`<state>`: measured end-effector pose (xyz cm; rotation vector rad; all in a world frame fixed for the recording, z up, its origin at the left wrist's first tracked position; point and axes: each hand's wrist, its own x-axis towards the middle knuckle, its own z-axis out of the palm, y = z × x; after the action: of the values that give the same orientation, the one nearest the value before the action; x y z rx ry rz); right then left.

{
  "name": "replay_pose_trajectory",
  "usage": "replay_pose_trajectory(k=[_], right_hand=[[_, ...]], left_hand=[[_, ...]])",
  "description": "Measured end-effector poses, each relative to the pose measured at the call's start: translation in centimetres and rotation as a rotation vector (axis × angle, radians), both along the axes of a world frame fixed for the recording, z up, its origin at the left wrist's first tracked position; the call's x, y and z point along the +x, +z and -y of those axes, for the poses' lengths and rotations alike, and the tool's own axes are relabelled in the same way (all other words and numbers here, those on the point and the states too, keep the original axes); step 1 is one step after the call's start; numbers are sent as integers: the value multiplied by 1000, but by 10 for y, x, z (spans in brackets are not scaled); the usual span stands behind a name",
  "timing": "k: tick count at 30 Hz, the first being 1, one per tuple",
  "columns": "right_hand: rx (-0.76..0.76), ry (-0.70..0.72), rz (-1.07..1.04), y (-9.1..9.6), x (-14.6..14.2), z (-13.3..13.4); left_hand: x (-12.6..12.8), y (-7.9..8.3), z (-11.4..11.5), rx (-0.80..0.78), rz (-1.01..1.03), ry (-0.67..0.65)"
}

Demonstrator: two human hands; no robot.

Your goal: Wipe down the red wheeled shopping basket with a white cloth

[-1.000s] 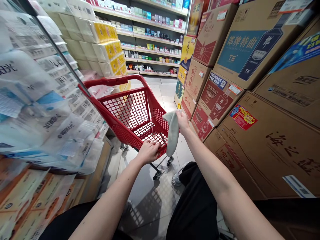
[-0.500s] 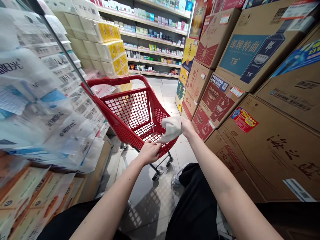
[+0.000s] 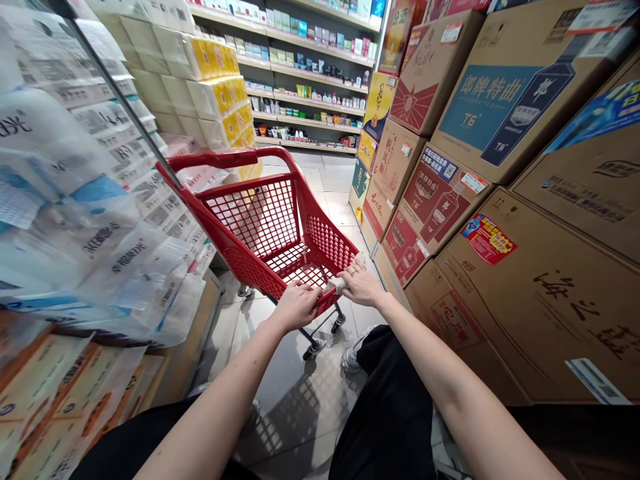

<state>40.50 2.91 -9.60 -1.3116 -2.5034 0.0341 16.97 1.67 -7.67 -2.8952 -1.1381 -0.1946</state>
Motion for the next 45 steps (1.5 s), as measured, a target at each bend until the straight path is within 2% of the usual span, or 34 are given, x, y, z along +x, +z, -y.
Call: replay_pose_trajectory(k=[4, 6, 9, 13, 16, 19, 25, 28, 32, 37, 41, 45], right_hand=[[69, 6, -27, -18, -18, 10], [67, 49, -56, -22, -17, 10], [74, 103, -13, -20, 2, -2], [173, 64, 180, -14, 38, -23], [236, 58, 240, -16, 44, -24], [263, 44, 215, -25, 26, -10], [221, 110, 157, -39, -43, 20], [220, 99, 91, -40, -58, 26], [187, 123, 34, -35, -45, 27], [154, 181, 4, -29, -13, 25], [187, 207, 41, -29, 7, 28], [280, 145, 100, -36, 14, 36]], left_hand=[[-3, -2, 1, -24, 43, 4], [-5, -3, 2, -33, 74, 3], [-9, -4, 5, -53, 106, 8], [-9, -4, 11, -80, 150, -7], [-3, -4, 14, -76, 188, -2], [6, -4, 17, -32, 201, 36], [17, -6, 22, 5, 235, 69], [13, -5, 21, -18, 224, 35], [-17, 0, 4, 9, 141, -17], [-63, 6, -39, 156, 100, 1], [-60, 9, -56, 244, 56, -16], [-41, 12, -51, 291, 13, -53]])
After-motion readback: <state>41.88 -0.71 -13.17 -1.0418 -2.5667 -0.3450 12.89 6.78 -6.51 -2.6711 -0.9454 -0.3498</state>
